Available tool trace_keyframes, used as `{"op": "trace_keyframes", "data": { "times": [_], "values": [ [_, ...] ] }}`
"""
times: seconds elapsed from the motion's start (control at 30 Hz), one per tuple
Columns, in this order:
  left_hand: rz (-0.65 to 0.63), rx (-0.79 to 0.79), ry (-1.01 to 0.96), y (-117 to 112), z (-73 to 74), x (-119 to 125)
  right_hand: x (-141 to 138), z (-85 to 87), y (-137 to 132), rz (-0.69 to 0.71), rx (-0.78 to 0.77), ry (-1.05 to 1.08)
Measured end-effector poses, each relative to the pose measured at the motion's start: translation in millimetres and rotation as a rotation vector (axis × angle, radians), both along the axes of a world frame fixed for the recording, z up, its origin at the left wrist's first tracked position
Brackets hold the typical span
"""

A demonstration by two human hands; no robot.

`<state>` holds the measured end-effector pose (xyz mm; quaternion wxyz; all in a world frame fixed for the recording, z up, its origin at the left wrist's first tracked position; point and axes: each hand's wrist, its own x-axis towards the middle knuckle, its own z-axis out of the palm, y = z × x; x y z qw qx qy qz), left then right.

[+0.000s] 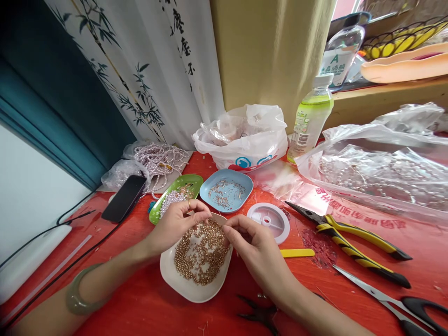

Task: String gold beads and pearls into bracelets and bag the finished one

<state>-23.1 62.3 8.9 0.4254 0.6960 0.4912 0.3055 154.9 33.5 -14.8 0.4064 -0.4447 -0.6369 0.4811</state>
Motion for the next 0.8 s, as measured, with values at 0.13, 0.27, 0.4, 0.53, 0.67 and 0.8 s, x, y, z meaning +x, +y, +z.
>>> {"op": "trace_keyframes", "data": {
  "times": [0.13,0.27,0.4,0.53,0.67,0.8],
  "values": [
    [-0.206,0.108,0.247,-0.7,-4.8,-0.2,0.0,-2.1,0.8,-0.006,-0.002,0.018],
    [-0.287,0.232,0.398,-3.3,-7.0,1.9,-0.5,-3.5,1.1,-0.002,-0.004,0.015],
    [-0.305,0.279,0.475,-4.7,-6.6,4.0,-0.8,-2.0,0.1,-0.005,0.002,0.02],
    [-0.327,0.32,0.559,-5.8,-6.9,3.5,-1.2,1.0,-0.9,-0.007,0.004,0.017],
    [-0.326,0.318,0.585,-5.8,-7.3,0.6,-1.5,2.4,-1.0,-0.011,-0.005,0.01],
    [-0.194,0.188,0.432,-2.4,-6.8,-1.0,-1.6,2.2,-0.8,0.0,-0.012,0.003]
  ]
}}
